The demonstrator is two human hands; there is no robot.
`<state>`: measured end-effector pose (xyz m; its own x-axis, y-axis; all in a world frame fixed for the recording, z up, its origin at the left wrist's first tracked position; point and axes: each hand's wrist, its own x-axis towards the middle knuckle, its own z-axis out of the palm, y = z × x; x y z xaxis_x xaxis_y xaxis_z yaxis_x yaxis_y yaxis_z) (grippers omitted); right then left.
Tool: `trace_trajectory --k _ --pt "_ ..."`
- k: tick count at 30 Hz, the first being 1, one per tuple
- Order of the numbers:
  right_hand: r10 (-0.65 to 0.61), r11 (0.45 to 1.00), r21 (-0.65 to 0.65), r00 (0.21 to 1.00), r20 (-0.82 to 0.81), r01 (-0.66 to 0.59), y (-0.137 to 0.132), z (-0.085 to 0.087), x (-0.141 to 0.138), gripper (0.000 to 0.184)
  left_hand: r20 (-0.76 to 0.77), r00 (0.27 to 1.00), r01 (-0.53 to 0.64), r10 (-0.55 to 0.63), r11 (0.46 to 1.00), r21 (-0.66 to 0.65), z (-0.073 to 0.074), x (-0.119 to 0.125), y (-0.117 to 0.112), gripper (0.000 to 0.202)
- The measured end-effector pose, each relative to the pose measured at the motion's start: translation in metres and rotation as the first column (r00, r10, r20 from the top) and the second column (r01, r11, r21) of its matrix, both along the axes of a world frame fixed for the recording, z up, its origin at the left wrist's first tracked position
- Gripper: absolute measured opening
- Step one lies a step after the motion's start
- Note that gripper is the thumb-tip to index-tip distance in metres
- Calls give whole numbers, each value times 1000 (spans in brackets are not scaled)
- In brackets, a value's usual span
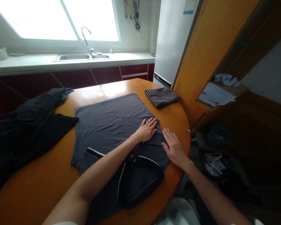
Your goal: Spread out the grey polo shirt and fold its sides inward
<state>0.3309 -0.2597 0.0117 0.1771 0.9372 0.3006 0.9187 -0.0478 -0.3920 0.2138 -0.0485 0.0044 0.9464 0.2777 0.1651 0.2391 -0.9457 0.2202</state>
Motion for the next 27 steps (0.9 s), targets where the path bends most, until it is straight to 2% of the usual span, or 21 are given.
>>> trace_trajectory --k 2,5,8,11,14,18,22,25,27 --pt "35 998 -62 999 37 -32 9 0 -4 62 11 999 -31 31 1000 3 -1 0 1 54" --pt "78 991 -111 995 57 -72 9 -3 -6 63 31 993 -113 113 994 -15 -4 0 4 53" --pt "130 988 -89 991 23 -127 -1 -4 -2 60 52 985 -160 162 986 -41 -6 2 8 51" --pt "174 984 -33 984 -48 -176 -7 -1 2 47 97 979 -174 179 983 -61 -3 4 10 47" --pt "131 990 67 987 -93 -125 -1 6 3 38 171 952 -241 252 967 -83 3 4 11 39" --pt "22 991 131 994 -103 -8 18 15 -1 32 203 878 -426 434 901 -84 9 2 11 26" --pt "-75 995 68 996 -57 78 40 15 -9 21 168 863 -470 476 879 -76 7 1 10 22" --pt "-51 998 -21 999 -5 51 52 9 -16 12 168 869 -463 466 885 -58 5 1 10 22" --pt "-24 997 -76 999 48 28 55 7 -20 13 148 872 -464 467 884 -56 6 1 10 22"
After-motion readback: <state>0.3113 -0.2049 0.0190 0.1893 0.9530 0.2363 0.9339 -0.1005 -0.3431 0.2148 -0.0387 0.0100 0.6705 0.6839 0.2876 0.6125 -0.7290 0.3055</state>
